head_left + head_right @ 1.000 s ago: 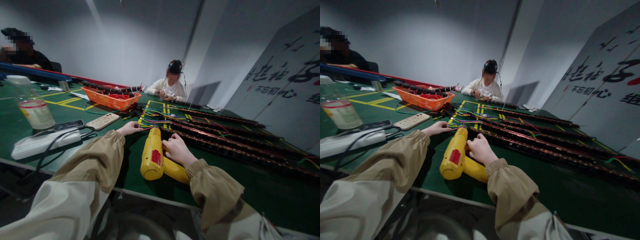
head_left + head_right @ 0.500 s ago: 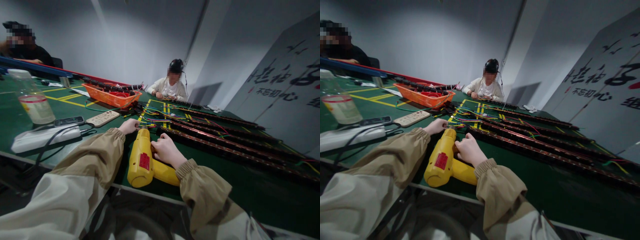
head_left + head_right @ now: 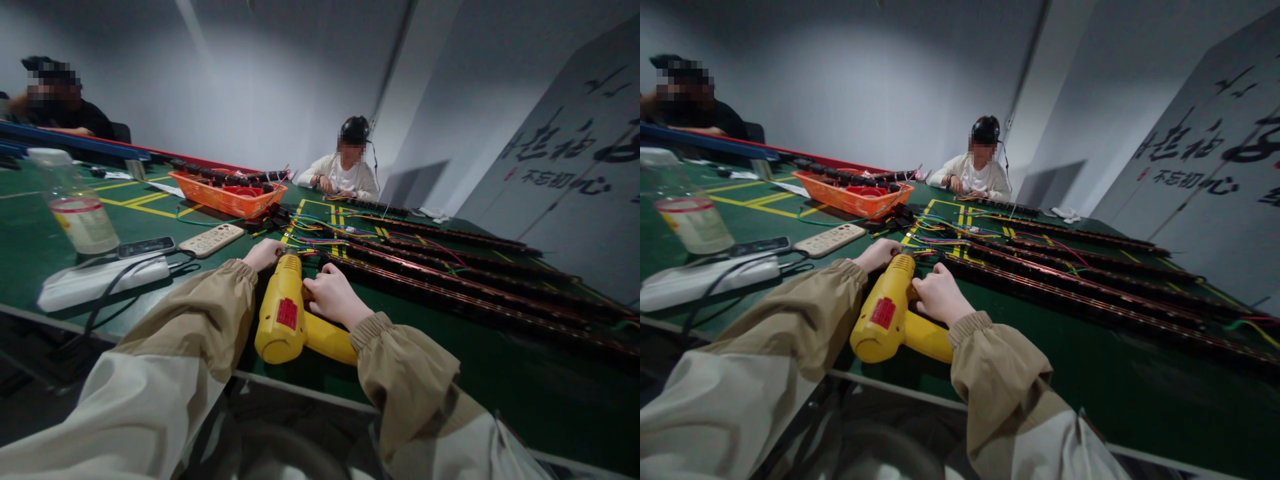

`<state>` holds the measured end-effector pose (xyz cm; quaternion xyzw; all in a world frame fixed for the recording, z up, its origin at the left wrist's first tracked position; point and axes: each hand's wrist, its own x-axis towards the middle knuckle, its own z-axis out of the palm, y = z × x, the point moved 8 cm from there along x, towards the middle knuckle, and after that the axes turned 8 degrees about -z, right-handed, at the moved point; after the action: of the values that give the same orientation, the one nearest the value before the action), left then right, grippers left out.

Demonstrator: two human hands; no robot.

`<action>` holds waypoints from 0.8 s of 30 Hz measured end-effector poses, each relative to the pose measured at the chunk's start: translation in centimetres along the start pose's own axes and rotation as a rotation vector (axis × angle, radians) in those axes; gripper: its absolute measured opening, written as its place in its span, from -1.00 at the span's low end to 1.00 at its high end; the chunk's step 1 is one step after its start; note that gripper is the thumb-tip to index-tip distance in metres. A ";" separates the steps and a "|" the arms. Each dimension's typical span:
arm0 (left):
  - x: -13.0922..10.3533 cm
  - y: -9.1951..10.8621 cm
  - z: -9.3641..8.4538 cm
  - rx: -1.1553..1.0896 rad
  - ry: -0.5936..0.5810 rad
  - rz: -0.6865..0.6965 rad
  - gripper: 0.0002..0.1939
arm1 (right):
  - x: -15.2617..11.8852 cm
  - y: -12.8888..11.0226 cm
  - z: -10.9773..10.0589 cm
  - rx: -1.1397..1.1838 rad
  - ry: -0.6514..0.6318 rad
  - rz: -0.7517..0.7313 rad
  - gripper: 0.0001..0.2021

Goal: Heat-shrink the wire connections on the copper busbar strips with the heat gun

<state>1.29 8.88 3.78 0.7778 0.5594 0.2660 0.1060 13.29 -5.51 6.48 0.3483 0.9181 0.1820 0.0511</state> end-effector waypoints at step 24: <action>0.1 0.3 0.3 -0.152 -0.041 -0.007 -0.61 | -3.0 2.7 0.5 -0.024 -0.064 0.113 -0.68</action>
<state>1.75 8.90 3.69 0.7709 0.5380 0.2912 0.1772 17.34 -5.45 6.90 0.4045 0.8927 0.1842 0.0744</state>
